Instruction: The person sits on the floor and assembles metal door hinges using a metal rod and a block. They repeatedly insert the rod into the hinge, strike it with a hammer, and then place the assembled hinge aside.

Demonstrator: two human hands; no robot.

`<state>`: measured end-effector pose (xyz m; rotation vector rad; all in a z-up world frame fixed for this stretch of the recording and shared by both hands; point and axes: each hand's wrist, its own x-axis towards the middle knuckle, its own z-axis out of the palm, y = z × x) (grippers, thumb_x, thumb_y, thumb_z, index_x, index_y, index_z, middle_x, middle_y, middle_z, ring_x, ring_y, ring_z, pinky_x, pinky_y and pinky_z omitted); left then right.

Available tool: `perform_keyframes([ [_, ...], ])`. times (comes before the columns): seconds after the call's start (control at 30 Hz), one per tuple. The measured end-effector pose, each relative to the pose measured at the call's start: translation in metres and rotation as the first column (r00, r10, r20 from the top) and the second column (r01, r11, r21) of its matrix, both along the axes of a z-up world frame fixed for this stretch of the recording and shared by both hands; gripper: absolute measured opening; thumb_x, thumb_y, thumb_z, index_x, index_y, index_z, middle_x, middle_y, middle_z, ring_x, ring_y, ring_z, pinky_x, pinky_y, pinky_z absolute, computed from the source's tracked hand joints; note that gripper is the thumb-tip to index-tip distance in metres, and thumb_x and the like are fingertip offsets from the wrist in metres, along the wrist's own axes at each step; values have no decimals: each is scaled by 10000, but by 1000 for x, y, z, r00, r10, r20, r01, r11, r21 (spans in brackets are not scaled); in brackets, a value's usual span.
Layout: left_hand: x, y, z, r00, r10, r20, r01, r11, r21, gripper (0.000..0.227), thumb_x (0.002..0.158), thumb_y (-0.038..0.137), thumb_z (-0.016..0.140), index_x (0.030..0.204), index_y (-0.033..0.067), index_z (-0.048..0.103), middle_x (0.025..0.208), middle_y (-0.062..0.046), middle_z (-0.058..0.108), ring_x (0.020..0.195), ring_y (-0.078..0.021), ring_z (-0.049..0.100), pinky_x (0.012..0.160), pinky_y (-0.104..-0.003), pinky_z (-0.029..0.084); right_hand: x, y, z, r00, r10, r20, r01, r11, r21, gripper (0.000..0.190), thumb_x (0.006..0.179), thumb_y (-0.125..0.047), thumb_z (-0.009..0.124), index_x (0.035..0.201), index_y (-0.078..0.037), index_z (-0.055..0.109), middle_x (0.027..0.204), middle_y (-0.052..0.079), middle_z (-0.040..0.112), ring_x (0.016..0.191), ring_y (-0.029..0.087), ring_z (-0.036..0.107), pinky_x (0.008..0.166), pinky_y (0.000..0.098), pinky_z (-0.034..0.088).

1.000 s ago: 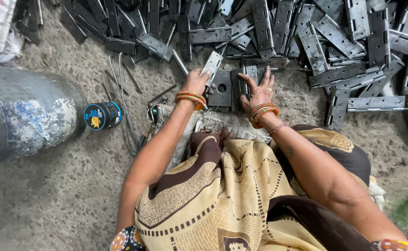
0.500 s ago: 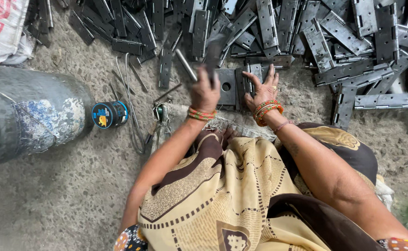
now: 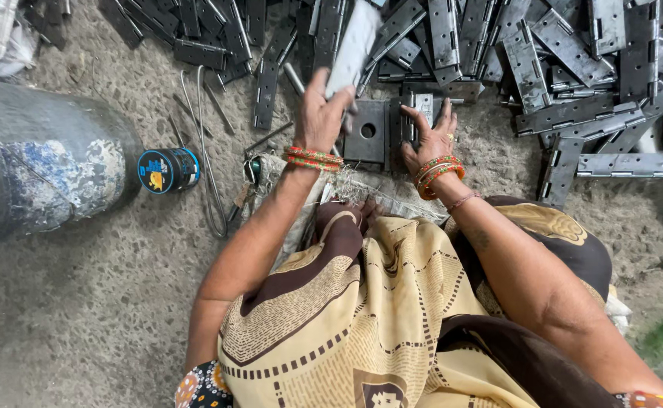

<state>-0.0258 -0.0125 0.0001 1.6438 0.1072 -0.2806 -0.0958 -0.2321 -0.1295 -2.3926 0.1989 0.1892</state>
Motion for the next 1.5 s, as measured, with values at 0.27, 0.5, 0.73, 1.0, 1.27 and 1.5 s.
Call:
perform_keyframes([
  [0.27, -10, -22, 38, 280, 187, 942, -278, 954, -107, 452, 1071, 43, 551, 1382, -43, 235, 951, -113, 693, 757, -191, 705, 651, -273, 644, 0, 0, 1, 1000, 0, -13, 0, 1000, -11, 788, 767, -135, 773, 1453, -445, 537, 1670, 293, 51, 1487, 606, 159, 1209, 584, 299],
  [0.5, -66, 3, -121, 988, -147, -45, 135, 690, 711, 256, 900, 107, 643, 1071, 17, 474, 725, -228, 677, 713, -430, 707, 690, -546, 565, -7, -2, -1, 1000, 9, 7, -9, 1000, 13, 812, 790, -129, 769, 1494, -442, 513, 1682, 298, 66, 1495, 617, 189, 1221, 580, 327],
  [0.73, -54, 5, -135, 988, -141, 55, 75, 774, 628, 329, 820, 125, 648, 1062, -29, 487, 795, -293, 670, 757, -464, 708, 714, -525, 567, 3, 0, 23, 969, -1, 248, 24, 996, -91, 656, 842, -264, 885, 1424, -260, 584, 1615, 323, 201, 1428, 554, 326, 1141, 584, 392],
  [1.0, -84, -36, -71, 903, -411, 129, 295, 808, 510, 462, 907, 202, 636, 1273, -50, 511, 946, -267, 704, 855, -383, 725, 752, -454, 569, 9, -7, 48, 939, -181, -292, 340, 371, 864, 363, 1009, -240, 712, 1247, 0, 581, 1158, 94, 760, 929, 145, 709, 754, 301, 615],
  [1.27, -74, -29, -59, 959, -277, 53, 276, 961, 30, 453, 1022, 388, 642, 1211, -22, 606, 1025, -206, 730, 891, -223, 719, 740, -372, 600, 8, -7, 65, 968, -101, -230, 249, 295, 922, 390, 959, -144, 751, 1310, -38, 617, 1211, 44, 745, 1026, 106, 697, 830, 261, 594],
  [1.5, -73, -21, -61, 968, -244, -57, 249, 918, 307, 381, 1073, 374, 500, 1183, 44, 653, 735, -143, 710, 654, -146, 725, 586, -327, 505, 7, -7, 59, 986, -56, -157, 166, 256, 952, 354, 930, -14, 740, 1273, -18, 653, 1145, 41, 741, 984, 97, 696, 855, 267, 601],
])
